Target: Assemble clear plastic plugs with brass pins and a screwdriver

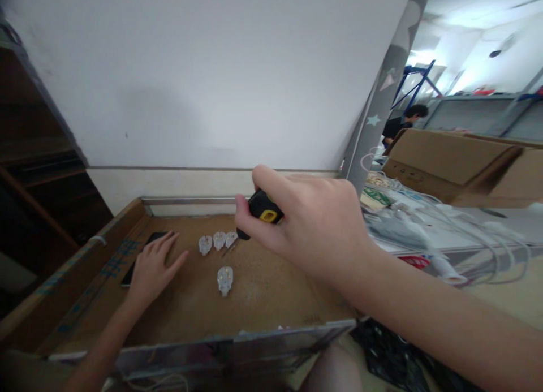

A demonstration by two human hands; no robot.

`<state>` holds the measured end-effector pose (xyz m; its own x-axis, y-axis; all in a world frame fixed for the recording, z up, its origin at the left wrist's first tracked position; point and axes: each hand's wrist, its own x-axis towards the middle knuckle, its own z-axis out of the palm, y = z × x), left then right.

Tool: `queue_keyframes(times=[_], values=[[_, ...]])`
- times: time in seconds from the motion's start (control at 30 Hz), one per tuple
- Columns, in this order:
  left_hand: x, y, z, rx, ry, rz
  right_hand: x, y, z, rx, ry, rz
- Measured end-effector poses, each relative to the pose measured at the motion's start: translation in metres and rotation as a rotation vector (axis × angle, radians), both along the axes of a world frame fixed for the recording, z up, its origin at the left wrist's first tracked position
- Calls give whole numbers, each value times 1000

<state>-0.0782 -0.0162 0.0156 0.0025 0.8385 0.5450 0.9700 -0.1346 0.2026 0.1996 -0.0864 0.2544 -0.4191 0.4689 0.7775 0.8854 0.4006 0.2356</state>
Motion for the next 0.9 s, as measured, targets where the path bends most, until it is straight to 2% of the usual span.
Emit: queue_keyframes(times=[0.07, 0.13, 0.2, 0.27, 0.33, 0.37, 0.43, 0.53, 0.67, 0.77, 0.9], values=[[-27, 4, -1, -63, 108, 149, 3, -1, -1, 10, -3, -8], [-43, 6, -3, -124, 178, 183, 4, -1, -2, 11, -8, -14], [-48, 3, -4, -124, 186, 189, 4, -1, -3, 12, -4, -18], [-40, -3, -2, -64, 125, 173, 3, -1, -3, 3, 3, -18], [-20, -10, 2, -9, 25, 51, 3, -2, -2, -10, 6, -18], [-7, -13, 5, -13, -26, -80, 2, -3, 0, -16, 7, -19], [21, -19, 8, -80, -104, -367, 2, -5, 3, -18, 9, -27], [58, -21, 5, -201, -153, -581, 3, -8, 7, -14, 8, -44], [78, -17, -8, -312, -185, -603, 4, -10, 7, -34, -6, -34], [77, -14, -15, -310, -212, -578, 5, -8, 3, -52, -16, -26], [76, -15, -15, -302, -220, -556, 4, -4, -1, -40, -17, -34]])
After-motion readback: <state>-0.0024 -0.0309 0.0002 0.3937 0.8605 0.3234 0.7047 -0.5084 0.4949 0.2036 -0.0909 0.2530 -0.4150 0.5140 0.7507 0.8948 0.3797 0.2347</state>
